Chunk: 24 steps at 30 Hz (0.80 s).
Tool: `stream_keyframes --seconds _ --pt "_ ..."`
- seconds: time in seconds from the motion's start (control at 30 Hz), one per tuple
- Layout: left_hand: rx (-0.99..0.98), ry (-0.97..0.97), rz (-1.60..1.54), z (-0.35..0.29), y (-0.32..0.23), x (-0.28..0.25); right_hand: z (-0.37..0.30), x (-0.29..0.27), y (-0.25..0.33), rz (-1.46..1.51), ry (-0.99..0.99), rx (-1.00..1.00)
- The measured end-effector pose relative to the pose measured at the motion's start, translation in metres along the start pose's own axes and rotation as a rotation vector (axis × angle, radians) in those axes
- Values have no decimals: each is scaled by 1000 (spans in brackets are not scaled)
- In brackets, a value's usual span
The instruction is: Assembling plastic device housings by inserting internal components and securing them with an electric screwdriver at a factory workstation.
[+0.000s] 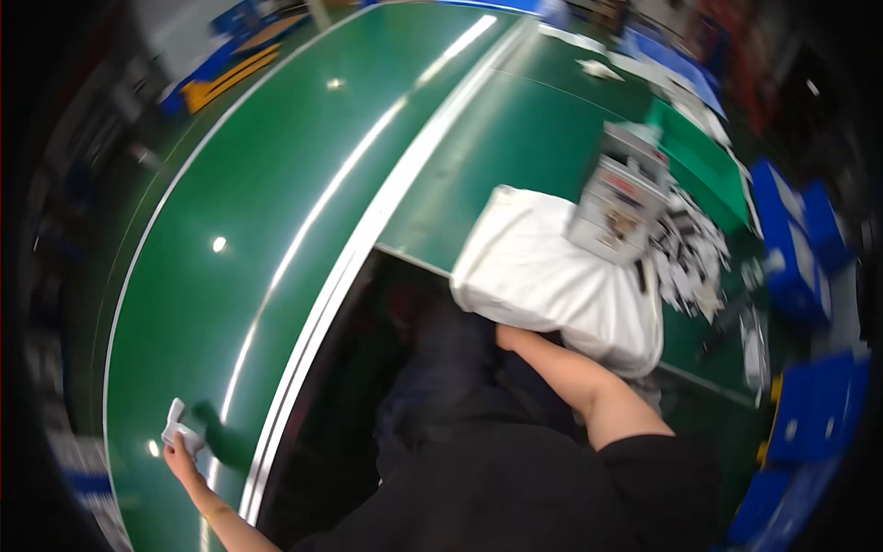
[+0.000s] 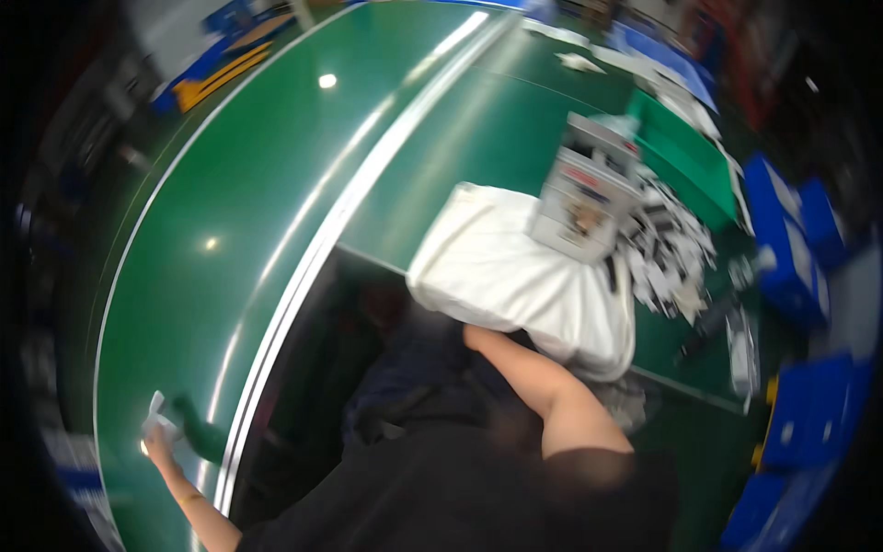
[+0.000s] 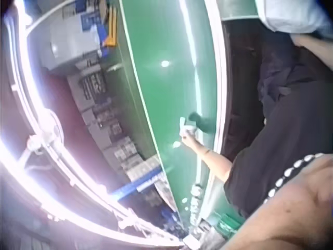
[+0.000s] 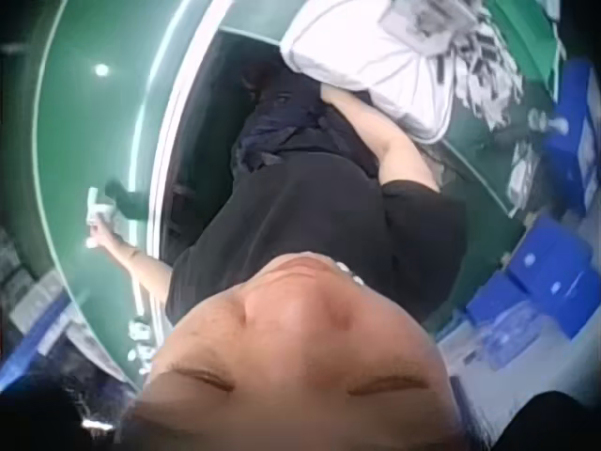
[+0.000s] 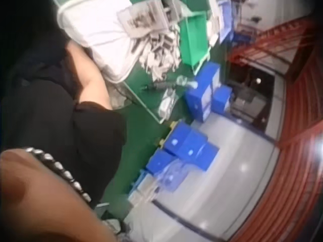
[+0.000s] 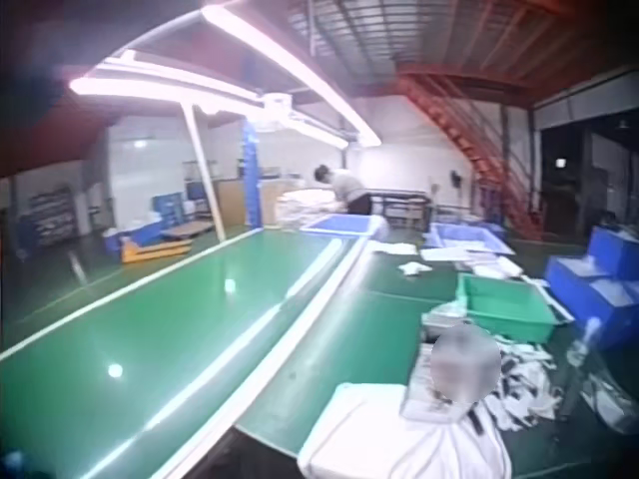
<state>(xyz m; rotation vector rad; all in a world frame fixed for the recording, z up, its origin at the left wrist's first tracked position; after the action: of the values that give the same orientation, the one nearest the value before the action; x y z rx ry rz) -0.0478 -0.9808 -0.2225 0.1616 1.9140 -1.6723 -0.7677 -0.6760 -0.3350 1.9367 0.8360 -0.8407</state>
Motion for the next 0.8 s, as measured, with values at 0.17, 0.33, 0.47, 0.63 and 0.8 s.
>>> stream_keyframes --seconds 0.17,0.33,0.47,0.63,0.8 --pt "251 802 -262 -182 -209 257 -51 8 26 326 -296 -209" --pt "73 1514 -693 -395 -273 397 -153 -96 82 228 -1006 -547" --pt "-366 1917 -483 -489 -269 424 -187 -95 47 224 -1295 -341" --pt "794 1975 405 -507 -289 431 -227 -93 -18 1477 -1015 -33" --pt "1134 2069 -287 -538 -308 449 -213 -84 -27 1540 -830 -5"
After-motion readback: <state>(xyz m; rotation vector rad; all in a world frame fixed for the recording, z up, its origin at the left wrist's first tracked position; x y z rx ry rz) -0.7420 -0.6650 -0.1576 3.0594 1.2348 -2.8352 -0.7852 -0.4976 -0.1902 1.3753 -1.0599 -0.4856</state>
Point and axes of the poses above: each hand's wrist, its own z-axis towards the middle knuckle, its own x-axis out of the palm, y = z × x, the point moved 3 cm from there along z, towards the middle knuckle, and after that the axes turned 5 degrees about -x, right-handed, at the moved point
